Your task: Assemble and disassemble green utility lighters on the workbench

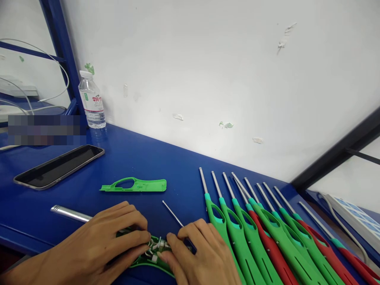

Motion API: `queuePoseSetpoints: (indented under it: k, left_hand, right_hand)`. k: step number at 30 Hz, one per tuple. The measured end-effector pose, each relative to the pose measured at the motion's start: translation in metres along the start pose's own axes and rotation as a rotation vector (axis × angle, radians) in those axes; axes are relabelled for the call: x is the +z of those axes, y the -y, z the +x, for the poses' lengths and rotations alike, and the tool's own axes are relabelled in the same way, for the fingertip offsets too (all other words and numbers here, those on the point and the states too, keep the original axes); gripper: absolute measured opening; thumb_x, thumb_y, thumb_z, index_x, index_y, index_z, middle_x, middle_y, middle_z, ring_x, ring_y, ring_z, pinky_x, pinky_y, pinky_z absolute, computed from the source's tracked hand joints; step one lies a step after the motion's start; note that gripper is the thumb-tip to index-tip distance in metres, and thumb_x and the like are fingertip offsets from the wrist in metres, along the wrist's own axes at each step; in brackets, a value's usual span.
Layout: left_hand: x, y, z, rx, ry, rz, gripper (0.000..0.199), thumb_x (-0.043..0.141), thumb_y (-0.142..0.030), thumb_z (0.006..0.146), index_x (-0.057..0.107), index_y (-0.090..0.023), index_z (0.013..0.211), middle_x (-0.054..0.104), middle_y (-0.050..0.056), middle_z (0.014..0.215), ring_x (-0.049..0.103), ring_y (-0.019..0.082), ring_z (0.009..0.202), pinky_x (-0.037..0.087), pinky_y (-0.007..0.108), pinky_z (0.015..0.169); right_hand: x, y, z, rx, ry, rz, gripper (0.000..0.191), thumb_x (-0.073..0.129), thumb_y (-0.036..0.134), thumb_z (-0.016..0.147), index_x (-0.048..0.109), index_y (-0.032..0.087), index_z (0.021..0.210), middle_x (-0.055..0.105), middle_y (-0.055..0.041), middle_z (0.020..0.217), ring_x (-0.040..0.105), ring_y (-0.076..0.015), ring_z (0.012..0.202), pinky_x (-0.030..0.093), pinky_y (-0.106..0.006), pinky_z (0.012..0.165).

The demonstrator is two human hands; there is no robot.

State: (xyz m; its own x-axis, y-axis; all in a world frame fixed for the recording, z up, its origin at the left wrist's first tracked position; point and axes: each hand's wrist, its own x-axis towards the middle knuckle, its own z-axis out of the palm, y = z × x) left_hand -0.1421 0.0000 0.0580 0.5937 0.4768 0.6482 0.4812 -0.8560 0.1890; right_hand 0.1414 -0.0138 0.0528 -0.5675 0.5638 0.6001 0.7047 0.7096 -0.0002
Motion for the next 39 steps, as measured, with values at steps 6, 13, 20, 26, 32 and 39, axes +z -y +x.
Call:
queuePoseSetpoints:
  k: [6, 13, 20, 26, 32, 39]
  left_hand:
    - [-0.001, -0.0008, 0.0001, -0.02, 0.036, -0.021, 0.027, 0.051, -0.017, 0.125, 0.073, -0.024, 0.109, 0.074, 0.0, 0.104, 0.068, 0.018, 0.087, 0.059, 0.034, 0.09]
    - [0.0001, -0.0016, 0.0034, -0.018, 0.027, -0.037, 0.029, 0.052, -0.016, 0.124, 0.073, -0.024, 0.105, 0.072, 0.0, 0.1, 0.066, 0.018, 0.089, 0.059, 0.03, 0.087]
    - [-0.0027, -0.0023, 0.0028, -0.01, 0.052, -0.039, 0.029, 0.05, -0.017, 0.126, 0.073, -0.023, 0.11, 0.073, 0.0, 0.102, 0.067, 0.018, 0.088, 0.06, 0.028, 0.083]
    - [-0.0054, -0.0031, 0.0026, -0.02, 0.072, -0.047, 0.014, 0.062, -0.029, 0.125, 0.068, -0.026, 0.112, 0.077, -0.002, 0.109, 0.077, 0.016, 0.097, 0.061, 0.027, 0.1]
    - [-0.0062, -0.0011, -0.0001, -0.029, 0.142, -0.125, 0.024, 0.089, -0.015, 0.106, 0.069, -0.027, 0.112, 0.078, -0.005, 0.113, 0.078, 0.014, 0.102, 0.062, 0.022, 0.102]
    - [-0.0082, -0.0003, -0.0008, -0.044, 0.184, -0.173, 0.026, 0.087, -0.009, 0.104, 0.075, -0.028, 0.117, 0.078, -0.004, 0.113, 0.077, 0.015, 0.104, 0.063, 0.022, 0.094]
  right_hand:
    - [-0.0006, 0.0019, 0.0004, -0.054, 0.02, -0.079, 0.036, 0.047, 0.033, 0.132, 0.082, 0.027, 0.127, 0.078, 0.0009, 0.094, 0.075, -0.0161, 0.076, 0.055, -0.032, 0.069]
    - [-0.0006, 0.0067, 0.0031, -0.08, -0.001, -0.112, 0.039, 0.04, 0.031, 0.133, 0.078, 0.025, 0.129, 0.077, 0.002, 0.094, 0.071, -0.016, 0.073, 0.052, -0.035, 0.068]
    - [-0.0002, 0.0066, 0.0028, -0.137, 0.015, -0.184, 0.03, 0.051, 0.017, 0.127, 0.079, 0.022, 0.133, 0.077, 0.0012, 0.095, 0.073, -0.016, 0.074, 0.052, -0.033, 0.067]
    - [0.0008, 0.0074, -0.0001, -0.124, 0.009, -0.194, 0.037, 0.053, 0.005, 0.12, 0.081, 0.023, 0.137, 0.077, 0.0006, 0.096, 0.075, -0.0157, 0.077, 0.055, -0.035, 0.071]
    - [0.0002, 0.0083, 0.0002, -0.111, 0.009, -0.173, 0.039, 0.051, 0.006, 0.121, 0.082, 0.023, 0.136, 0.078, 0.0001, 0.095, 0.076, -0.0157, 0.077, 0.055, -0.034, 0.071]
    - [-0.0002, 0.0076, 0.0009, -0.128, 0.011, -0.199, 0.038, 0.047, 0.012, 0.126, 0.082, 0.023, 0.135, 0.079, 0.0006, 0.094, 0.075, -0.0159, 0.075, 0.053, -0.034, 0.071]
